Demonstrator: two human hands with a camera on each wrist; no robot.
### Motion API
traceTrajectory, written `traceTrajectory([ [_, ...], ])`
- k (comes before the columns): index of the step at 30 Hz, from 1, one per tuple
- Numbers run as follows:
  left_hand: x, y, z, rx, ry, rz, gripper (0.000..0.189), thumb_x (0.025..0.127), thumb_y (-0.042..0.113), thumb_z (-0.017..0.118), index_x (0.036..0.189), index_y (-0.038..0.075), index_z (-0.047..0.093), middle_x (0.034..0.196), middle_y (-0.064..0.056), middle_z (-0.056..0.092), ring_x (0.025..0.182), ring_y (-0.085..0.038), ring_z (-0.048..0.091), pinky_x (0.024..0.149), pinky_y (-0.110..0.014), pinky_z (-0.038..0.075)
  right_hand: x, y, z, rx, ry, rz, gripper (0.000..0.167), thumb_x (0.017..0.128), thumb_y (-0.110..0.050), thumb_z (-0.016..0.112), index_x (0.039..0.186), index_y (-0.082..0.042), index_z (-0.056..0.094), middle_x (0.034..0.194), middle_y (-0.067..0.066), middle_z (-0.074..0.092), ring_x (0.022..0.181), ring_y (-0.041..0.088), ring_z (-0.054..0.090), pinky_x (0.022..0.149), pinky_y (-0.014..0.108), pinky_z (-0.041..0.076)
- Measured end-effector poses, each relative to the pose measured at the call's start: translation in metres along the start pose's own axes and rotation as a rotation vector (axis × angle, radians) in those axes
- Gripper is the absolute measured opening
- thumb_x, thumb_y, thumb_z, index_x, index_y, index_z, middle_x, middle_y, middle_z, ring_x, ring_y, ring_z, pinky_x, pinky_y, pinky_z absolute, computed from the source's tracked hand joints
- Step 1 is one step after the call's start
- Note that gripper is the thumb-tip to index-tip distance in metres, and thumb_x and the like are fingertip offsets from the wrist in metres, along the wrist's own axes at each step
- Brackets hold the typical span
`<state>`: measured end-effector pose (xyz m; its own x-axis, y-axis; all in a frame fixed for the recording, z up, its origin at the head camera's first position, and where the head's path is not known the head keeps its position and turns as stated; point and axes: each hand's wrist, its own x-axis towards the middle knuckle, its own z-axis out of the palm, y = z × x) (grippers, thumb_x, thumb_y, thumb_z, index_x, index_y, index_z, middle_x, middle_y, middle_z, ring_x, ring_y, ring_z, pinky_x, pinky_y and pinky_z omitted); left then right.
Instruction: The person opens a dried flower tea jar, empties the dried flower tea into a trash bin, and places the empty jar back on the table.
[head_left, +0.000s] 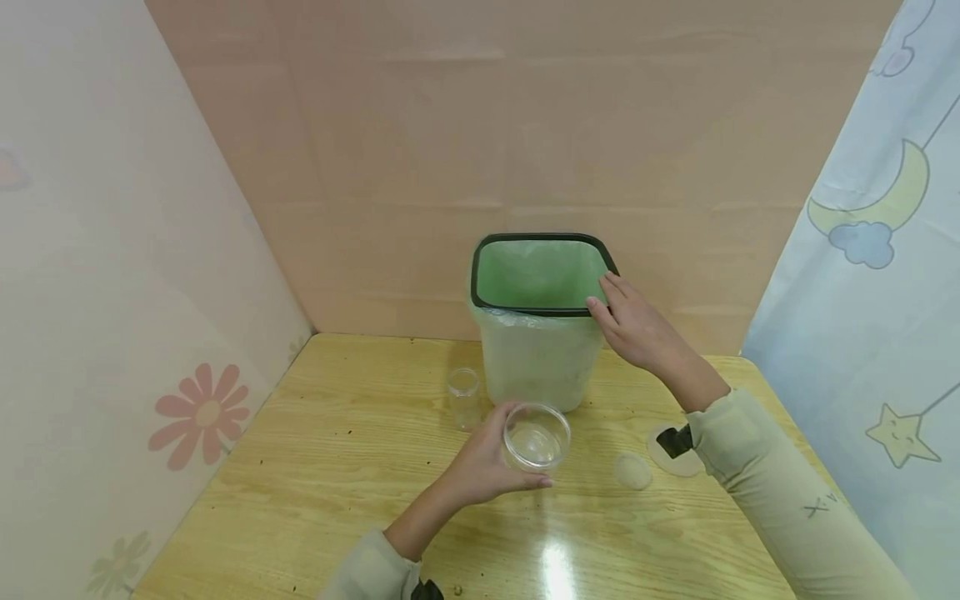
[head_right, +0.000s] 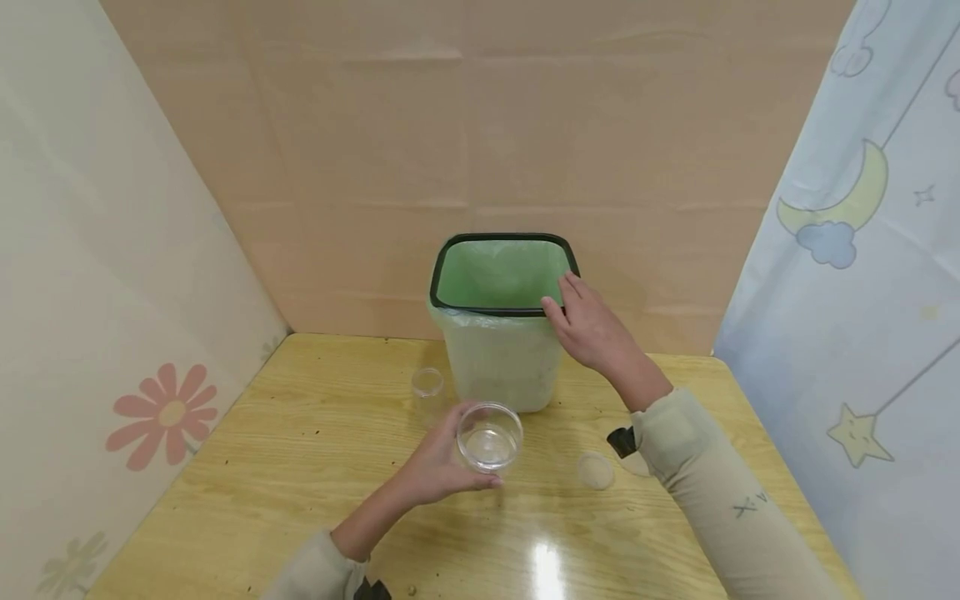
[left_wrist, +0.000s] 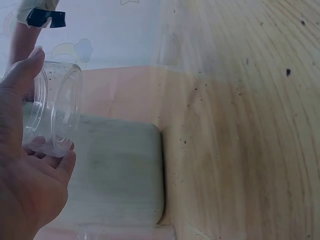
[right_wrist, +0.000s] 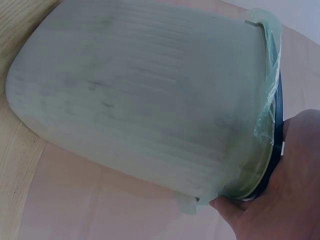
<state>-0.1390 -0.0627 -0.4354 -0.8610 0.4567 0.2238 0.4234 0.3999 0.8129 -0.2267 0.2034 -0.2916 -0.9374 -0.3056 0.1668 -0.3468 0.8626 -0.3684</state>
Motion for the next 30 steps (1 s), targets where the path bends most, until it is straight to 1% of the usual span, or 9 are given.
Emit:
traceTrajectory([
  [6, 0.003, -0.008, 0.006, 0.034, -0.038, -0.004, 0.106, 0.068, 0.048, 0.093, 0.153, 0.019, 0.036, 0.148, -0.004, 0.051, 0.134, -0.03, 0.049, 0.106, -0.054, 0.044, 0.001, 0.0, 0.0, 0.005, 0.006, -0.005, 0.073, 0.111, -0.046, 0.023, 0.157, 0.01, 0.013, 0.165, 0.028, 0.009, 0.153, 0.044, 0.006, 0.122, 0.059, 0.01],
  [10, 0.006, -0.016, 0.01, 0.055, -0.056, -0.002, 0.102, 0.068, 0.049, 0.093, 0.151, 0.022, 0.038, 0.147, -0.001, 0.051, 0.135, -0.026, 0.048, 0.108, -0.054, 0.042, 0.0, 0.001, 0.0, 0.006, 0.002, -0.002, 0.074, 0.111, -0.047, 0.022, 0.157, 0.009, 0.012, 0.166, 0.028, 0.008, 0.154, 0.044, 0.005, 0.122, 0.059, 0.009],
  [14, 0.007, -0.023, 0.015, 0.047, -0.08, -0.01, 0.101, 0.067, 0.047, 0.094, 0.15, 0.024, 0.04, 0.147, 0.001, 0.05, 0.136, -0.024, 0.047, 0.108, -0.054, 0.042, 0.0, 0.001, 0.0, 0.013, -0.001, 0.0, 0.074, 0.11, -0.048, 0.02, 0.158, 0.008, 0.01, 0.166, 0.028, 0.007, 0.154, 0.044, 0.005, 0.122, 0.06, 0.009],
  [19, 0.009, -0.029, 0.019, 0.029, -0.109, -0.023, 0.104, 0.067, 0.044, 0.095, 0.151, 0.025, 0.037, 0.148, -0.001, 0.048, 0.136, -0.026, 0.048, 0.106, -0.051, 0.045, -0.001, 0.002, 0.002, 0.039, 0.01, -0.002, 0.075, 0.11, -0.049, 0.02, 0.159, 0.007, 0.008, 0.166, 0.027, 0.005, 0.154, 0.043, 0.004, 0.122, 0.06, 0.008],
  [25, 0.013, -0.035, 0.023, 0.01, -0.124, -0.046, 0.106, 0.064, 0.036, 0.098, 0.15, 0.024, 0.038, 0.145, -0.004, 0.053, 0.128, -0.024, 0.054, 0.101, -0.045, 0.049, -0.002, 0.003, 0.004, 0.08, 0.031, -0.006, 0.074, 0.11, -0.049, 0.02, 0.159, 0.005, 0.007, 0.167, 0.025, 0.003, 0.154, 0.043, 0.002, 0.122, 0.061, 0.008],
  [27, 0.014, -0.036, 0.024, 0.013, -0.134, -0.062, 0.108, 0.064, 0.034, 0.098, 0.151, 0.021, 0.037, 0.145, -0.005, 0.053, 0.128, -0.025, 0.055, 0.101, -0.045, 0.049, -0.002, 0.003, 0.004, 0.087, 0.036, -0.009, 0.074, 0.11, -0.049, 0.021, 0.16, 0.004, 0.007, 0.167, 0.025, 0.003, 0.154, 0.042, 0.002, 0.122, 0.061, 0.008],
  [30, 0.014, -0.038, 0.026, 0.039, -0.15, -0.089, 0.112, 0.065, 0.036, 0.098, 0.154, 0.016, 0.033, 0.148, -0.007, 0.05, 0.13, -0.027, 0.053, 0.101, -0.046, 0.048, -0.002, 0.004, 0.005, 0.096, 0.043, -0.011, 0.074, 0.11, -0.049, 0.021, 0.16, 0.004, 0.007, 0.167, 0.025, 0.003, 0.154, 0.042, 0.002, 0.122, 0.061, 0.008],
])
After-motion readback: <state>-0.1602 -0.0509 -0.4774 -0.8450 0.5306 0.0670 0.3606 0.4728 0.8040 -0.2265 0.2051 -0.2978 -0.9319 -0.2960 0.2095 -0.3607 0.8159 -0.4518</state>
